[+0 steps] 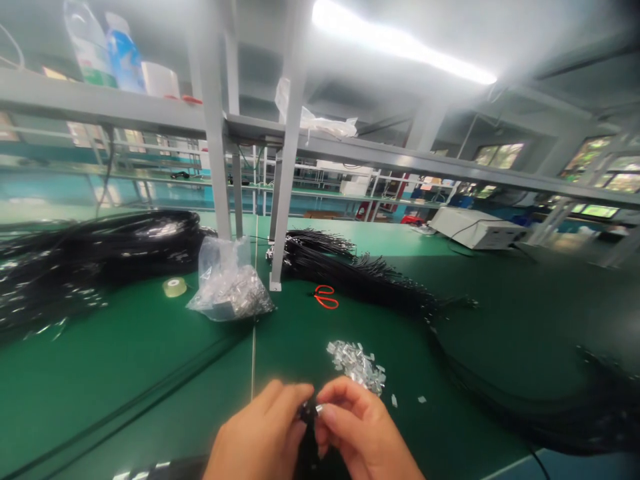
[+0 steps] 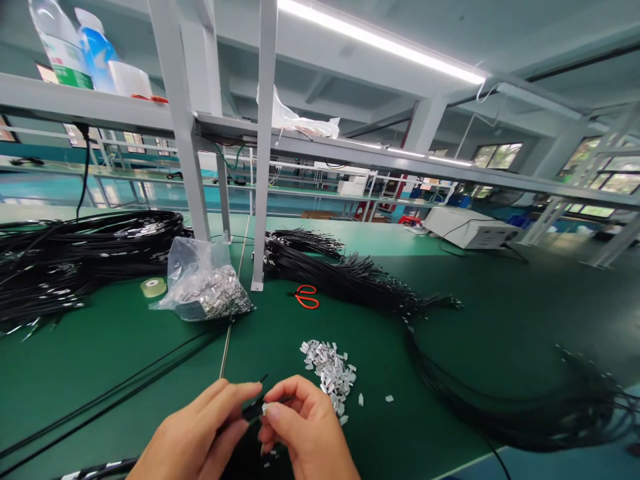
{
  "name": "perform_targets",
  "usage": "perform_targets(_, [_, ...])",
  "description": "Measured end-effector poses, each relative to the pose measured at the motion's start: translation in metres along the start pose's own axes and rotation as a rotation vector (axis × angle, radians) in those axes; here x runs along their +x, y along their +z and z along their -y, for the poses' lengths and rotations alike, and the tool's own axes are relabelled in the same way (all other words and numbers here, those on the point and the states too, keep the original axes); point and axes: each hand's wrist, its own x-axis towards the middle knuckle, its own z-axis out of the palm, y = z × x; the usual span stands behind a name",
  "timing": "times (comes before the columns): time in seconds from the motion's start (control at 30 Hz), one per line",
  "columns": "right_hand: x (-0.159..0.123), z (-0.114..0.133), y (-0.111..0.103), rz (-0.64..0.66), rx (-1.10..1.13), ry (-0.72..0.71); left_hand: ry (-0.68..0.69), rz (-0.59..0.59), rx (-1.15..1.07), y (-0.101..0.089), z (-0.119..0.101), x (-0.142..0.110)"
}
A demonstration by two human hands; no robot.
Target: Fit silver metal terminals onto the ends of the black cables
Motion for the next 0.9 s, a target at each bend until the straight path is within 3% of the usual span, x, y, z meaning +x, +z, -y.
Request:
perform_targets(0.1, [0.003,-0.007,0.009,0.041,0.005,0.055,-0.041,0.038,-0.190,-0.004,0.005,0.003])
perform_targets(0.27, [0.000,-0.009,0.017,0.012,-0.229,-0.058,-0.068,0.176,-0.382,-0.013,0.008,0.006])
perform_targets(0.37, [-0.006,0.007,0.016,0.050,-0.302,-0.096,-0.064,0.118,-0.411,-0.017,0.008,0.008])
perform_targets(0.53, [-0.015,0.044,0.017,0.030,-0.622,-0.140,0.079,0.072,-0.314,-0.025,-0.002,0.013])
perform_targets(0.67, [-0.016,0.056,0.024,-0.014,-0.894,-0.206,-0.001,0.139,-0.027,-0.034,0.019,0.002])
perform_targets(0.73, [-0.017,0.059,0.027,-0.019,-0.914,-0.200,-0.085,0.156,0.201,-0.038,0.036,-0.008])
perform_targets(0.8, [-0.019,0.063,0.030,0.011,-0.876,-0.185,-0.108,0.066,0.309,-0.041,0.044,-0.014])
perform_targets(0.87, [-0.020,0.068,0.031,0.069,-0.834,-0.184,-0.037,0.006,0.226,-0.043,0.038,-0.012])
perform_targets(0.9, [-0.019,0.072,0.030,0.102,-0.817,-0.187,0.017,0.034,0.139,-0.043,0.030,-0.009])
